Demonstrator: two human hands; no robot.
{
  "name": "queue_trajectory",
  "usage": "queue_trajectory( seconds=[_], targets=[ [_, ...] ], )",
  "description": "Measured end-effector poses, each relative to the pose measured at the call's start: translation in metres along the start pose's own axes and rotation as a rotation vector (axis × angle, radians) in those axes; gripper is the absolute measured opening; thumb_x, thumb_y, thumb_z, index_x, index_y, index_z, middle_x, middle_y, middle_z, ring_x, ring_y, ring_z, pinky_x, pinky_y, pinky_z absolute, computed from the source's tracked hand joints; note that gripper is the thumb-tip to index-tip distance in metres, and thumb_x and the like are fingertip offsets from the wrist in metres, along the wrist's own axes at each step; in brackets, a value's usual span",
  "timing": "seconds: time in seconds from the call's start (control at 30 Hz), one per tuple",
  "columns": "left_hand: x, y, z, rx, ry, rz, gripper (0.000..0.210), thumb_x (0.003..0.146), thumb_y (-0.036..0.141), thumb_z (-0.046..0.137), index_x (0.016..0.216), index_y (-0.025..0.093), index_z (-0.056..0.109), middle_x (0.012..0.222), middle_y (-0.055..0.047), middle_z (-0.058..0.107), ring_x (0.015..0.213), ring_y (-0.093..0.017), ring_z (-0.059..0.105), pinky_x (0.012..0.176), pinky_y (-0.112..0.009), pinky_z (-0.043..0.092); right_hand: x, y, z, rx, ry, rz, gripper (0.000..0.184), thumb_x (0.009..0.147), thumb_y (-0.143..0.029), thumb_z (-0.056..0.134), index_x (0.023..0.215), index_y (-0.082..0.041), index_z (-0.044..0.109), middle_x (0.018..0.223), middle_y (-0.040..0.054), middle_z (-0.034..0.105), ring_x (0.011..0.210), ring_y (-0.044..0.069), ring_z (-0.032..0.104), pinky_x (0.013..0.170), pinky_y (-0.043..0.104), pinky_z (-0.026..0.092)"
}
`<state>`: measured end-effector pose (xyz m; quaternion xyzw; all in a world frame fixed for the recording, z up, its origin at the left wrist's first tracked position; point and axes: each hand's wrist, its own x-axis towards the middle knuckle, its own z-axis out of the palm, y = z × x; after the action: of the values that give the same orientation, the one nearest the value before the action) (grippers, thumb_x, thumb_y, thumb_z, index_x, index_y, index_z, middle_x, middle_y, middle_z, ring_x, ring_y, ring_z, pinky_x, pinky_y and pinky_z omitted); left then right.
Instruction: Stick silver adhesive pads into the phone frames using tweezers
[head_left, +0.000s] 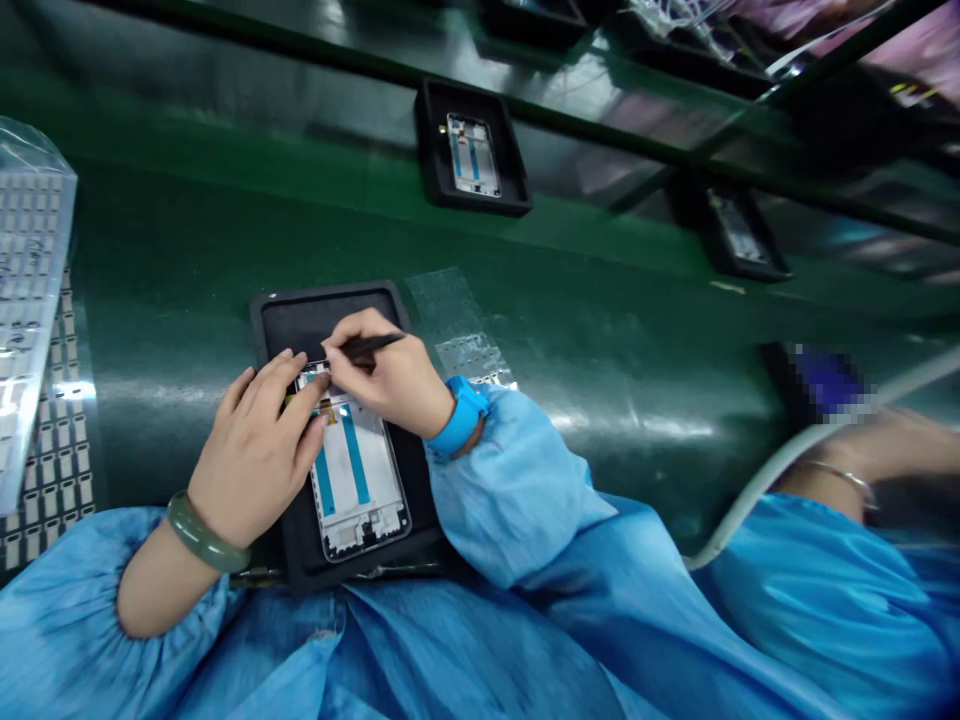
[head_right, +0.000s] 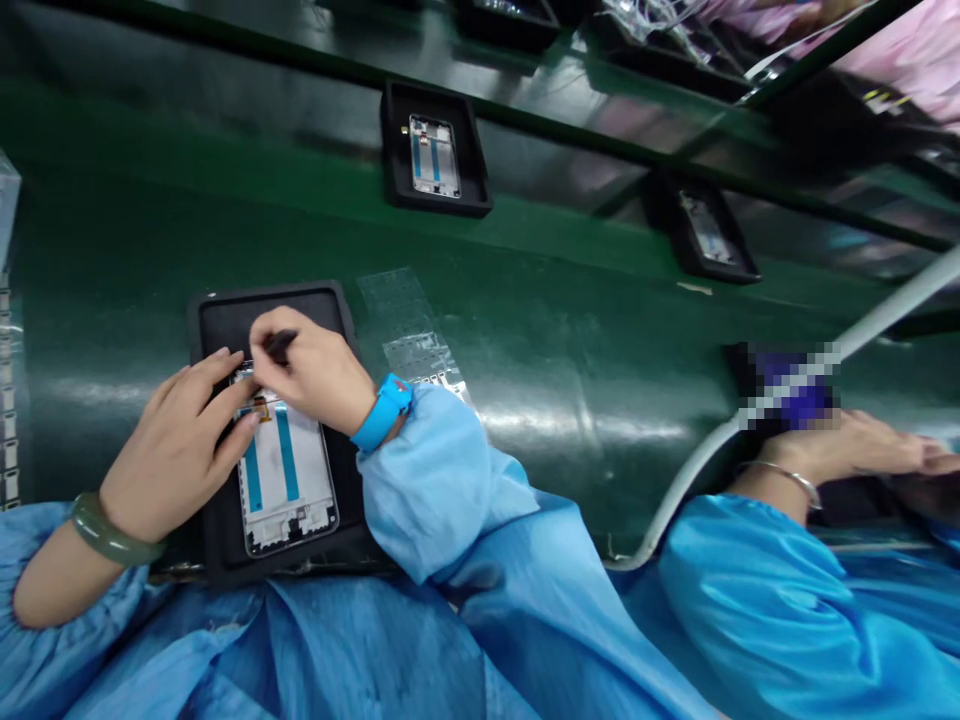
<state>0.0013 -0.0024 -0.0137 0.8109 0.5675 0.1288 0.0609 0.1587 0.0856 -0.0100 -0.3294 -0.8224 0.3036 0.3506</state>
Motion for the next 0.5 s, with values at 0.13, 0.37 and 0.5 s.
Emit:
queue_trajectory(
  seconds=[0.13,0.37,0.5],
  targets=[
    [-0.0001,-0.0015,0.0029,0.013,0.0,0.002,0.035,0.089,0.027,0.042,0.121,0.016,0.052,0.133,-0.015,0.046,0.129,-0.029,0.038,0.101,-0.05,0.036,-0.001,0.0066,-0.0016,0.141,0.049,0.154,0.011,0.086,-0.028,0.051,0.087,-0.018,0.049,0.082,-0.0001,0.057,0.069,0.009,0.058,0.063,0.021,0.048],
    [-0.0007,-0.0048,0.0057,0.011,0.025,-0.003,0.034,0.088,0.027,0.042,0.119,0.015,0.052,0.131,-0.017,0.047,0.127,-0.029,0.039,0.1,-0.05,0.036,0.0025,0.0047,0.0076,0.068,-0.03,0.078,0.011,0.087,-0.027,0.049,0.085,-0.017,0.052,0.086,0.0015,0.059,0.073,0.01,0.058,0.07,0.023,0.047],
    [-0.0008,-0.0076,0.0063,-0.005,0.024,-0.001,0.035,0.089,0.028,0.041,0.119,0.016,0.053,0.132,-0.016,0.047,0.128,-0.029,0.039,0.101,-0.05,0.036,0.0043,0.0074,0.0065,0.067,0.019,0.075,0.007,0.085,-0.024,0.049,0.085,-0.017,0.051,0.083,0.0008,0.058,0.071,0.01,0.058,0.07,0.022,0.047]
  ],
)
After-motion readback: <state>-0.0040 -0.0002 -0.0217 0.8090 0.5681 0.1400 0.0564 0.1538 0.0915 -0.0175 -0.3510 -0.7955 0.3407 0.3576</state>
